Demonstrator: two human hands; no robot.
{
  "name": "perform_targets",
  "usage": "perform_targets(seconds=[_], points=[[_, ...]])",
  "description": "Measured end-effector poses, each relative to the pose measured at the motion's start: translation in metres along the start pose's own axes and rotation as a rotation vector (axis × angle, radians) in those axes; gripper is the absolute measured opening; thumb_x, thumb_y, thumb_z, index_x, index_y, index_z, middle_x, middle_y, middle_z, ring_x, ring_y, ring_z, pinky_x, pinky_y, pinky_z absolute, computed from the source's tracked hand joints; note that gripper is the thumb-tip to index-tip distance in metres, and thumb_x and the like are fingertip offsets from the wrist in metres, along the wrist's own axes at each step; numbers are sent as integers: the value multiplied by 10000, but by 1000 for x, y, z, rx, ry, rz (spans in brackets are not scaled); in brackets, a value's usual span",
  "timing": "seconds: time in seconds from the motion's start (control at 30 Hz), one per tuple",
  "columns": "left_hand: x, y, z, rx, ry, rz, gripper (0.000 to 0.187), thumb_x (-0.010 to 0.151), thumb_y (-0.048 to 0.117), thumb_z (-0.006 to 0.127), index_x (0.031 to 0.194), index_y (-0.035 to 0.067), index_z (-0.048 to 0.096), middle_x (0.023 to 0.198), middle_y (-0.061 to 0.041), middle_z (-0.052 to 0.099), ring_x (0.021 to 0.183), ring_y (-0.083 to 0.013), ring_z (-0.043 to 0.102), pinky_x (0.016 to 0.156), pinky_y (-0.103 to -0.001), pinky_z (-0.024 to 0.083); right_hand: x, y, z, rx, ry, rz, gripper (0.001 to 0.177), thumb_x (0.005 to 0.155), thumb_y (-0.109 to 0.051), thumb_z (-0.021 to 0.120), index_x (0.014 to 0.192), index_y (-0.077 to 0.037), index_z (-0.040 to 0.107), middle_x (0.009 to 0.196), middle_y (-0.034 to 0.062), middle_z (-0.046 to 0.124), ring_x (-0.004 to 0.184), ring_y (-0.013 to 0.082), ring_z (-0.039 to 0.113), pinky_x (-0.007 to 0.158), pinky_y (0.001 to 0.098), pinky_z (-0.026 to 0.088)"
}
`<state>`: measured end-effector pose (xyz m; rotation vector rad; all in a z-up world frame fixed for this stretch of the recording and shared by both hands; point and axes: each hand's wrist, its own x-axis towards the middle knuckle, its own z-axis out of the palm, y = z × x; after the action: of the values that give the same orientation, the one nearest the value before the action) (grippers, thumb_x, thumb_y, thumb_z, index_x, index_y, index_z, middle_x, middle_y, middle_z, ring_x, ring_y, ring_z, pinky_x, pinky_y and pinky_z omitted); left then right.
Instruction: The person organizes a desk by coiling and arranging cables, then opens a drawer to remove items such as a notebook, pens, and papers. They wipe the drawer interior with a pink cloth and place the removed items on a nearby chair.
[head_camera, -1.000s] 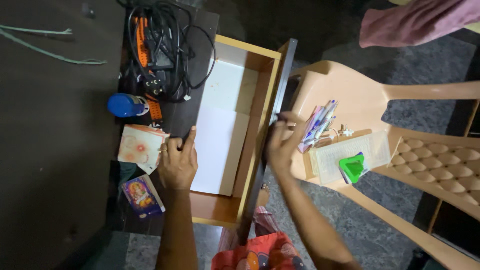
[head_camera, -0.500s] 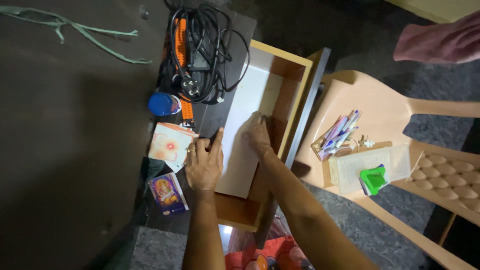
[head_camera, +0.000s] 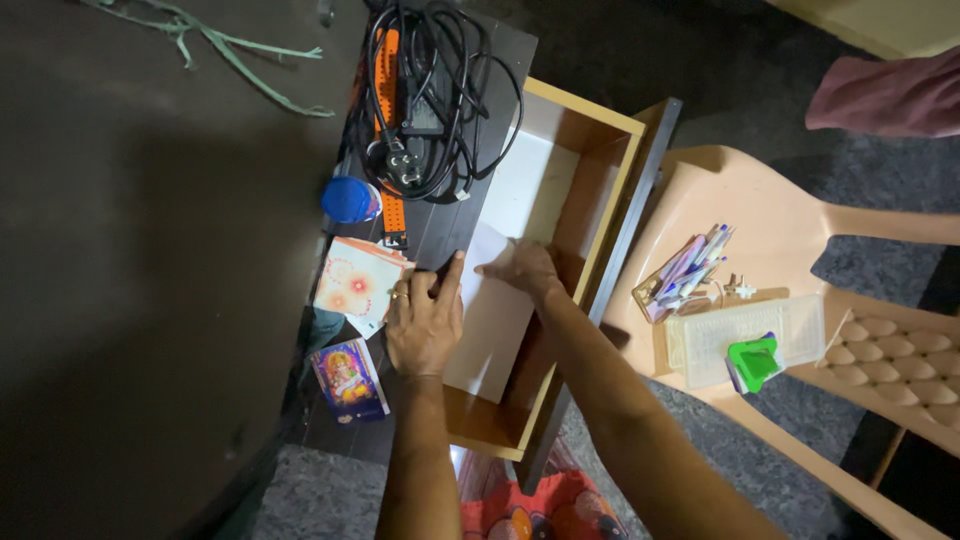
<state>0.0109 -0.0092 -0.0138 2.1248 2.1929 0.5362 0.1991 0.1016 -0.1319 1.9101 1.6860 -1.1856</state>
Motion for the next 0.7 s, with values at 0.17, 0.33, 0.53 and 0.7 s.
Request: perform_targets(seconds=[0.17,0.33,0.53,0.7], points=[[1,-2,0,-34,-14,0,489,930,264,688,1406,357,628,989,-13,536,951,-257,584,819,-433,559,-8,-2,6,62,117,-143,922,573,-576,930,1244,7,685,1184,267,678,1126,383,656,990,415,513],[4,1,-2,-16,20,8,485,933,259,689,1408,348,643,970,-16,531,935,-261,583,822,-434,559,-9,-2,-4,97,25,-101,1133,544,-575,937,1367,86,523,1244,275,671,1165,368,668,1015,389,520],[-3,-1,-3,-71,12,8,471,940,251,695,1404,324,648,991,-23,540,951,-269,591,833,-445,555,-33,-3,4,338,-14,-83,1104,597,-619,868,1371,83,512,1255,247,683,1183,350,672,1003,398,531],[1,-2,-3,-84,4,19,506,911,259,687,1411,318,630,992,-35,541,981,-291,598,843,-455,554,-70,-6,16,806,97,-161,886,829,-456,695,1544,-27,394,1454,220,522,1339,342,526,1101,388,425]])
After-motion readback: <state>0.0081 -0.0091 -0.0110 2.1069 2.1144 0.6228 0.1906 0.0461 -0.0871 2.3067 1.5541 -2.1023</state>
